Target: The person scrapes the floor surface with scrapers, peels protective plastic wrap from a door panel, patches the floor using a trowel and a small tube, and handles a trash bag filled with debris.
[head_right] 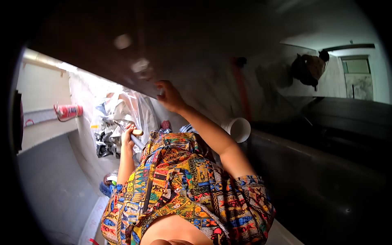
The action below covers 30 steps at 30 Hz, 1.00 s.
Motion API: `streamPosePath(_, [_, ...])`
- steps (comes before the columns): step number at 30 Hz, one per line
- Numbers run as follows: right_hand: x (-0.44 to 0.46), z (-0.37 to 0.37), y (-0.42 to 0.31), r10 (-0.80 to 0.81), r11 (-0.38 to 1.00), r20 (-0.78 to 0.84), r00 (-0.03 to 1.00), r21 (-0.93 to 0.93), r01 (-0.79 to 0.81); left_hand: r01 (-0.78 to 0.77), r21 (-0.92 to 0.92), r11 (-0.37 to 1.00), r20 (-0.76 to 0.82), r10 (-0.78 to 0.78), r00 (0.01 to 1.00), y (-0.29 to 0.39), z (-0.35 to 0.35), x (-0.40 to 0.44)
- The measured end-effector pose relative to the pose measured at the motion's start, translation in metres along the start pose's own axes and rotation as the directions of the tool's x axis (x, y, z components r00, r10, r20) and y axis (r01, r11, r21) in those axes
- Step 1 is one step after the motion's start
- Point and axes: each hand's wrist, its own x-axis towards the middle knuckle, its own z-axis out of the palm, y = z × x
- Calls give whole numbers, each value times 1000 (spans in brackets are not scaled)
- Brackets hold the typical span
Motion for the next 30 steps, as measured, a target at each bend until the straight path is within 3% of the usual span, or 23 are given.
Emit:
streamPosePath(7, [29, 2, -8, -201, 978, -57, 978, -68, 197, -9, -43, 999, 66, 12, 998, -5, -5, 11])
streamPosePath(10, [49, -12, -20, -230, 961, -54, 972, -172, 218, 14, -65, 998, 59, -10, 998, -10, 6, 2])
streamPosePath(12, [72, -28, -33, -367, 888, -54, 929, -320, 332, 30, -58, 998, 114, -23, 993, -17, 17, -5])
streamPosePath(14, [108, -32, -26, -410, 911, -78, 909, -87, 403, 48, -68, 997, 152, -37, 988, -21, 30, -17])
streamPosePath(18, [128, -32, -51, -324, 934, 120, 938, -117, 338, 51, -37, 998, 215, -42, 976, -27, 58, -44])
streamPosePath(21, [141, -22, -51, -374, 912, 161, 913, -117, 394, 60, 16, 998, 230, -62, 971, -31, 74, -55])
streamPosePath(25, [147, -13, -48, -453, 879, 147, 879, -88, 468, -20, 90, 996, 311, -9, 950, -37, 95, -63])
streamPosePath(29, [127, -15, -27, -344, 908, 45, 938, -236, 345, -66, 139, 988, 380, 8, 925, -39, 112, -62])
streamPosePath(30, [117, -18, -5, -269, 949, 60, 961, -154, 275, -73, 183, 980, 398, -6, 917, -41, 113, -57])
